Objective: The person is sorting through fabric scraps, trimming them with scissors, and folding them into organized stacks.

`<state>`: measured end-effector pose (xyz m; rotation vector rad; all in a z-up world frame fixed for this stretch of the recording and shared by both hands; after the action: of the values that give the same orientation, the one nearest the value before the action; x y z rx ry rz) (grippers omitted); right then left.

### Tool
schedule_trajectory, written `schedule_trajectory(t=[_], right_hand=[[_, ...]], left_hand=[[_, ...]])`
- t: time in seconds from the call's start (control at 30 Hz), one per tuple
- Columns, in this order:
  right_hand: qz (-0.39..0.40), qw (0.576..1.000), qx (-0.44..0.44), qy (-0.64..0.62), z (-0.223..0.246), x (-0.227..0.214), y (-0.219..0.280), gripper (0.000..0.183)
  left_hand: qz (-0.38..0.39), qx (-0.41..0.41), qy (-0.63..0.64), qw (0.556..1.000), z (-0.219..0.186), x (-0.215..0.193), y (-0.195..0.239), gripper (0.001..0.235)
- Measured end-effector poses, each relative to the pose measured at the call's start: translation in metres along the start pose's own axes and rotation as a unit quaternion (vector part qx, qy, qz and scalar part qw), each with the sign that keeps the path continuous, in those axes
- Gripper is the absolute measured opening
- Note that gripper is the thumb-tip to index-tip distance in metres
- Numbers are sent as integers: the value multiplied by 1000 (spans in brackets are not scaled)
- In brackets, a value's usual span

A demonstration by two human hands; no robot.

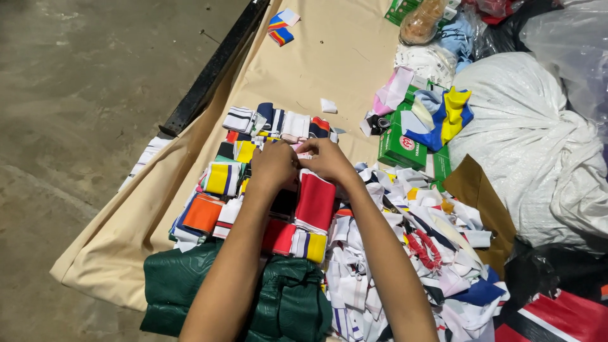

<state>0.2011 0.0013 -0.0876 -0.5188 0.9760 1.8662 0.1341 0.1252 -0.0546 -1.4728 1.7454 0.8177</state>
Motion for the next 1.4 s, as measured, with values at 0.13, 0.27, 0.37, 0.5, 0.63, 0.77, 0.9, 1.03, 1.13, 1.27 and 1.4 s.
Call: schedule_trajectory(t=[0.13,0.27,0.37,0.5,0.63,0.77,0.9,1.03,1.13,1.27,1.4], right_hand=[[21,999,34,-14,12,-17,25,43],[-3,996,86,2,0,-22,26,47],[-2,995,99,0,-9,-13,13,45],[27,995,98,-23,-6,-7,12,51],[29,995,90,-34,0,-13,24,52],[19,994,97,-39,-2,-23,33,47],[-47,996,80,9,-4,-41,45,30],[-64,992,104,26,-15,-49,57,28],[-40,989,141,35,-23,-42,57,41],[-36,987,153,29,-64,-24,15,38],[-37,984,168,48,-61,-26,18,28]], left_hand=[[23,-10,-2,1000,6,8,-4,21],[37,-22,-1,999,3,9,-2,26],[41,-26,-5,999,0,3,2,28],[28,-25,-11,999,9,5,-1,29],[21,-20,-3,1000,-3,-6,5,31],[21,41,-31,998,-25,-6,6,27],[71,34,-34,996,-3,36,-11,33],[77,26,-42,996,-19,14,0,38],[85,9,-23,996,-31,0,7,50],[76,6,-9,997,-45,-15,14,58],[62,42,31,997,-71,-32,19,64]])
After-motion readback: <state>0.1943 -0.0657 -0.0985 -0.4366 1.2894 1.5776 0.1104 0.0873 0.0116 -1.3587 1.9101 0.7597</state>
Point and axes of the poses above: each hand's wrist, its own y-axis away from the middle knuckle, its own x-axis out of the palm, z = x × y, the point moved 8 cm from there along -y, towards the middle knuckle, and after that the axes turned 14 degrees about x, right-handed, at the moved point
